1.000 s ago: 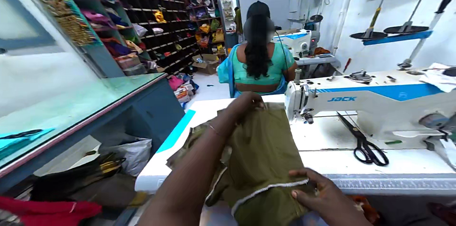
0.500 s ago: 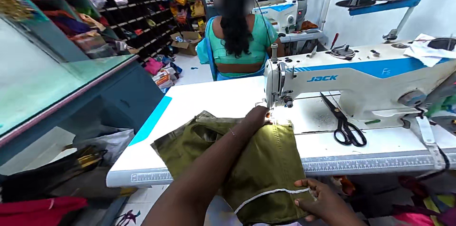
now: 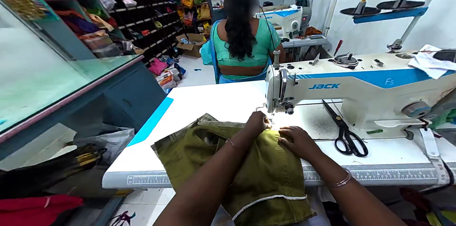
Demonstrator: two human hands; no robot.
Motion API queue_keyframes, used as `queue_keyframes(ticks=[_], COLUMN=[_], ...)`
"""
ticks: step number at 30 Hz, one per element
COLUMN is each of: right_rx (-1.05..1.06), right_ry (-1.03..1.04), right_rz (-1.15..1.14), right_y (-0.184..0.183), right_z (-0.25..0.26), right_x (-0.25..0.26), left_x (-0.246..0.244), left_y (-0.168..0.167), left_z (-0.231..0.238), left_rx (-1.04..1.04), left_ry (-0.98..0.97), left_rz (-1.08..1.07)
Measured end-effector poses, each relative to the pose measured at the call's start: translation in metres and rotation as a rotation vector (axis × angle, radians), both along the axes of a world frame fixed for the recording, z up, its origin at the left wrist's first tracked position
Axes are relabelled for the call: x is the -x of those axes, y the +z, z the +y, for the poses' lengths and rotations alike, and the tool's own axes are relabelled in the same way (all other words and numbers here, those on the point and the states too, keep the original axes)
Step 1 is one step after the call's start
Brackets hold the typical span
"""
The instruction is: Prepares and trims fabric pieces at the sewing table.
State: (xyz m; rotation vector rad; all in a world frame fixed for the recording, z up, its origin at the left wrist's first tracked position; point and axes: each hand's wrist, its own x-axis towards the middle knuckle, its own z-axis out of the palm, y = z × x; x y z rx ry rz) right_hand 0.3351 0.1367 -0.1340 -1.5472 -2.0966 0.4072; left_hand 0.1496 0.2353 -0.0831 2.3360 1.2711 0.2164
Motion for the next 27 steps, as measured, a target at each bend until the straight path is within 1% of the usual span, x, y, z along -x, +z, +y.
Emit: queue_keyframes(ticks=[3, 7, 13, 17, 24, 27], right_rx=[0.029, 0.017, 0.062, 0.057, 0.04, 0.026], right_ry=[-0.008, -0.016, -0.05, -0.058, -0.059, -0.065], right_rz=[-0.008, -0.005, -0.031, -0.027, -0.021, -0.019], right_y=[0.0, -0.004, -0.001, -0.001, -0.002, -0.005], right_z=[-0.003, -0.003, -0.002, -0.001, -0.001, 0.0], right_x=[-0.003, -0.003, -0.001, -0.001, -0.002, -0.001], left_x=[-0.003, -0.007, -0.009, -0.013, -0.014, -0.013], left_y=[-0.001, -0.006, -0.005, -0.003, -0.004, -0.005], left_z=[0.003, 0.006, 0.009, 0.012, 0.014, 0.015], left_rx=[0.004, -0.008, 0.009, 0.046, 0.057, 0.054], left_ry=[0.014, 0.038, 0.09, 0.135, 0.154, 0.147], left_rz=[0.009, 0.041, 0.022, 0.017, 0.024, -0.004])
